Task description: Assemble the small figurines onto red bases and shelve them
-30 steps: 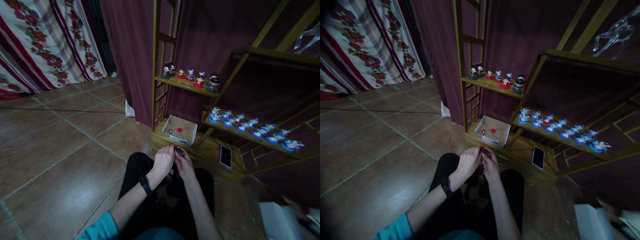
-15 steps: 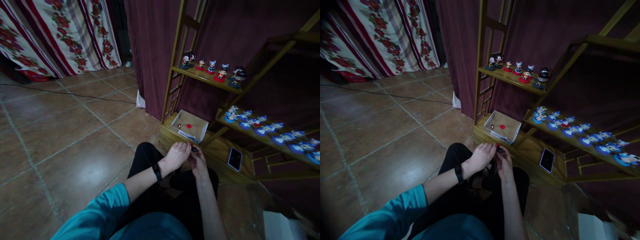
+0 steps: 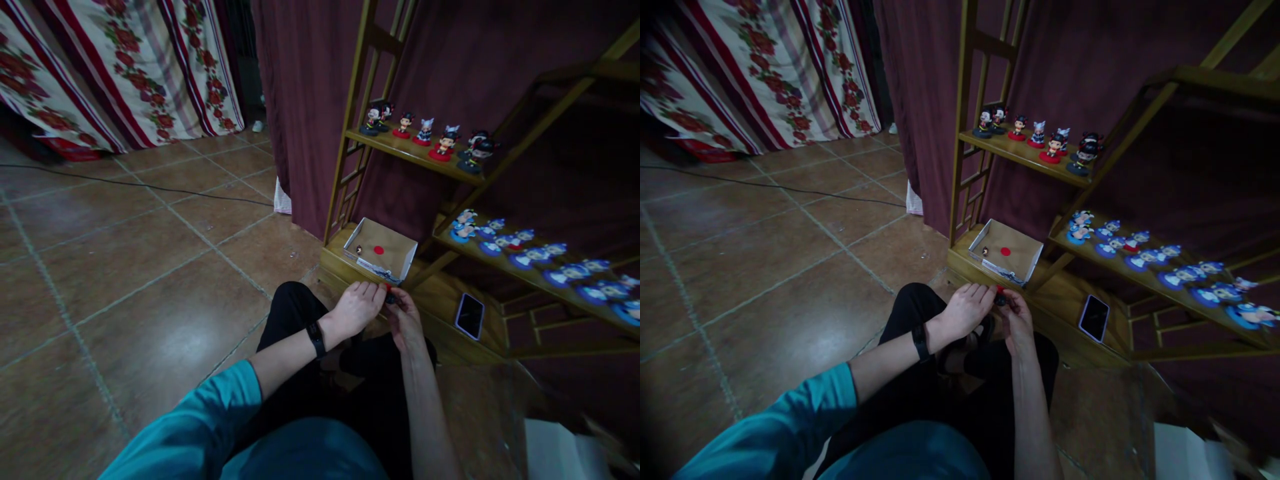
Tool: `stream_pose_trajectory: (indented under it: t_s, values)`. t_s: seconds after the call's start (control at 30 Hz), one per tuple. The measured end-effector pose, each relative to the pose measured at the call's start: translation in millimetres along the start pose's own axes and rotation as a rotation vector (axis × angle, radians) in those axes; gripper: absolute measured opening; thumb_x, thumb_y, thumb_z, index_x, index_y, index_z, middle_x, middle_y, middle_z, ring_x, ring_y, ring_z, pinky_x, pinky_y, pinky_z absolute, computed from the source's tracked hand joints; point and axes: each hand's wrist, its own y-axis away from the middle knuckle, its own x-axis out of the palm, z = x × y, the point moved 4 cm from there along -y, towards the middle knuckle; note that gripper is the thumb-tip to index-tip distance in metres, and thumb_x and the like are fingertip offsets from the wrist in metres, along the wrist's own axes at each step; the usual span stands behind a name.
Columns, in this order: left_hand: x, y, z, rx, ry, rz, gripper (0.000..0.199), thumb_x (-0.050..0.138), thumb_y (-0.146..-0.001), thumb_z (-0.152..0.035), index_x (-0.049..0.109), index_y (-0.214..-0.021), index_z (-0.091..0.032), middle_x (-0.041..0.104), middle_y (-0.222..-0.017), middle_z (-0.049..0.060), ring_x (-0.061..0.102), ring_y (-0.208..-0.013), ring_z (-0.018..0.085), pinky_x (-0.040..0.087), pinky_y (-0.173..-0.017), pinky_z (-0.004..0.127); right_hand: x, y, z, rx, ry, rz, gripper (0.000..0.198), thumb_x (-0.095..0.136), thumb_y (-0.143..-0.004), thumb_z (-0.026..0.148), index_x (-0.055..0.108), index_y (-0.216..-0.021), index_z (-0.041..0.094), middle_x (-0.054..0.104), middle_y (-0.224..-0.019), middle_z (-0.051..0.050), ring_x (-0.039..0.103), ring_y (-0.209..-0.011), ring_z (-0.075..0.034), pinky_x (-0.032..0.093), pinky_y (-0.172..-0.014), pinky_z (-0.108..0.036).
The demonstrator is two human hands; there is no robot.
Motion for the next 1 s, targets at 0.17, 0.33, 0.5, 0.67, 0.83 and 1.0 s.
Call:
stream_pose_trajectory:
  t_s: [0.17, 0.33, 0.5, 0.67, 0.83, 1.0]
  values:
    - [-1.1, -0.9, -2.7, 0.013, 0.018, 0.005, 0.04, 0.033, -0.086, -0.012, 0.034, -0.125, -0.008, 0.055, -0.093, 0.011, 0.052, -0.088, 0.021, 0.038, -0.073, 0.033, -0.5, 2.2, 5.6, -0.017, 0.026, -0.006, 0.027, 0.07, -0.059, 0.018, 0.062, -0.084, 0.024, 0.063, -0.089, 0.002, 0.057, -0.081, -0.013, 0.045, -0.077, -0.029]
    - [6.4, -1.4, 6.2, -0.174, 0.274, -0.022, 0.033, 0.041, -0.084, -0.022, 0.047, -0.116, -0.015, 0.058, -0.089, 0.008, 0.054, -0.083, 0.019, 0.04, -0.071, 0.03, 0.6, 2.4, 8.2, -0.028, 0.077, 0.018, 0.028, 0.07, -0.06, 0.019, 0.062, -0.087, 0.023, 0.064, -0.091, 0.001, 0.057, -0.082, -0.013, 0.044, -0.079, -0.029]
    - [23.2, 1.5, 21.9, -0.394, 0.697, -0.08, 0.026, 0.053, -0.077, -0.027, 0.059, -0.101, -0.022, 0.062, -0.089, 0.005, 0.056, -0.077, 0.017, 0.04, -0.065, 0.024, 7.2, 2.0, 8.9, -0.046, 0.102, 0.036, 0.031, 0.069, -0.061, 0.021, 0.062, -0.091, 0.022, 0.064, -0.093, -0.002, 0.057, -0.087, -0.016, 0.044, -0.078, -0.03]
    - [45.1, -1.3, 34.4, -0.576, 1.062, -0.103, 0.028, 0.062, -0.069, -0.03, 0.063, -0.093, -0.018, 0.062, -0.069, 0.0, 0.054, -0.06, 0.012, 0.039, -0.056, 0.021, 11.3, -0.4, 3.9, -0.03, 0.096, 0.007, 0.037, 0.069, -0.06, 0.023, 0.061, -0.096, 0.023, 0.064, -0.094, -0.002, 0.057, -0.088, -0.018, 0.045, -0.076, -0.031]
    - [61.1, -3.2, 36.0, -0.791, 1.476, -0.03, 0.034, 0.07, -0.059, -0.032, 0.064, -0.084, -0.011, 0.056, -0.052, -0.002, 0.046, -0.044, 0.007, 0.033, -0.045, 0.018, 15.2, -0.1, -2.0, -0.009, 0.067, -0.024, 0.034, 0.067, -0.062, 0.025, 0.061, -0.096, 0.022, 0.065, -0.094, -0.003, 0.057, -0.086, -0.018, 0.045, -0.072, -0.03]
    - [63.5, -1.3, 35.2, -0.879, 1.659, -0.035, 0.035, 0.073, -0.057, -0.029, 0.064, -0.083, -0.008, 0.059, -0.054, 0.001, 0.047, -0.044, 0.005, 0.034, -0.044, 0.017, 22.0, 3.2, -6.2, 0.047, -0.018, -0.021, 0.026, 0.068, -0.063, 0.026, 0.061, -0.088, 0.021, 0.065, -0.09, -0.001, 0.059, -0.077, -0.014, 0.047, -0.069, -0.028]
